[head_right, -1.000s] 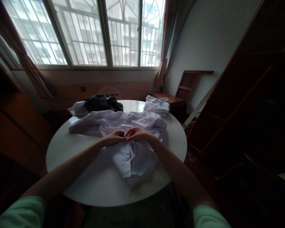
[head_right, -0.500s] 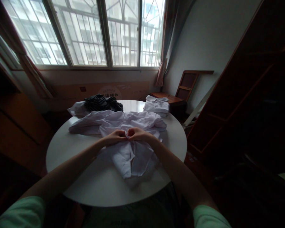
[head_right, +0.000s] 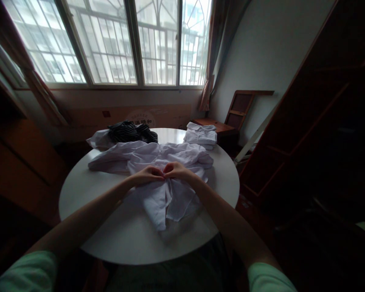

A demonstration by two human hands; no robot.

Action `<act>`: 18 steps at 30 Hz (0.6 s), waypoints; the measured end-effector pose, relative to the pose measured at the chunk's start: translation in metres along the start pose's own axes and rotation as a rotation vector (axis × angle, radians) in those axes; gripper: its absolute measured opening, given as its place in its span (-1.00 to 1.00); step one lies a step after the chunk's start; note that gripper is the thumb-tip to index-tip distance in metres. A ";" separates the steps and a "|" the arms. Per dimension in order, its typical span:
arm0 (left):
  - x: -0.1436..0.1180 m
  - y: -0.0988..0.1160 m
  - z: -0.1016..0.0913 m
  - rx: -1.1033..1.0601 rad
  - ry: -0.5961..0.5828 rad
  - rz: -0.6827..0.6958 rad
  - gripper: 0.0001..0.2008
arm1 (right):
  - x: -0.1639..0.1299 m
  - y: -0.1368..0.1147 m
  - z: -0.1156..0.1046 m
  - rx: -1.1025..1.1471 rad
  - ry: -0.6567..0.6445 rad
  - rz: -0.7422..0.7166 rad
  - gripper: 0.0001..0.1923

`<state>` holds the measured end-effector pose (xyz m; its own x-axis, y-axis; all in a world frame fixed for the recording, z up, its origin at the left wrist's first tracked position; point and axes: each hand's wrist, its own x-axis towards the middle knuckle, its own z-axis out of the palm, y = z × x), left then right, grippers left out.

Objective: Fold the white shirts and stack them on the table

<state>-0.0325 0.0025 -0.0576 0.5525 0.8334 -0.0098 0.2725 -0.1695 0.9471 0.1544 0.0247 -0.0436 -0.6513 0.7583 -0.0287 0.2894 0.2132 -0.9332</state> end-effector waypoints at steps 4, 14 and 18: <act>0.000 0.000 -0.001 -0.005 -0.015 -0.005 -0.68 | 0.000 -0.001 0.000 0.016 0.006 0.008 -0.73; 0.000 -0.001 -0.003 0.008 -0.016 -0.001 -0.68 | -0.002 0.000 -0.002 0.022 0.027 0.001 -0.74; 0.000 -0.003 -0.004 0.032 -0.007 0.000 -0.68 | -0.002 0.000 -0.002 0.028 0.031 0.018 -0.74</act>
<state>-0.0361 0.0053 -0.0587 0.5582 0.8296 -0.0120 0.2975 -0.1867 0.9363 0.1570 0.0248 -0.0426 -0.6237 0.7808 -0.0350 0.2808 0.1821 -0.9423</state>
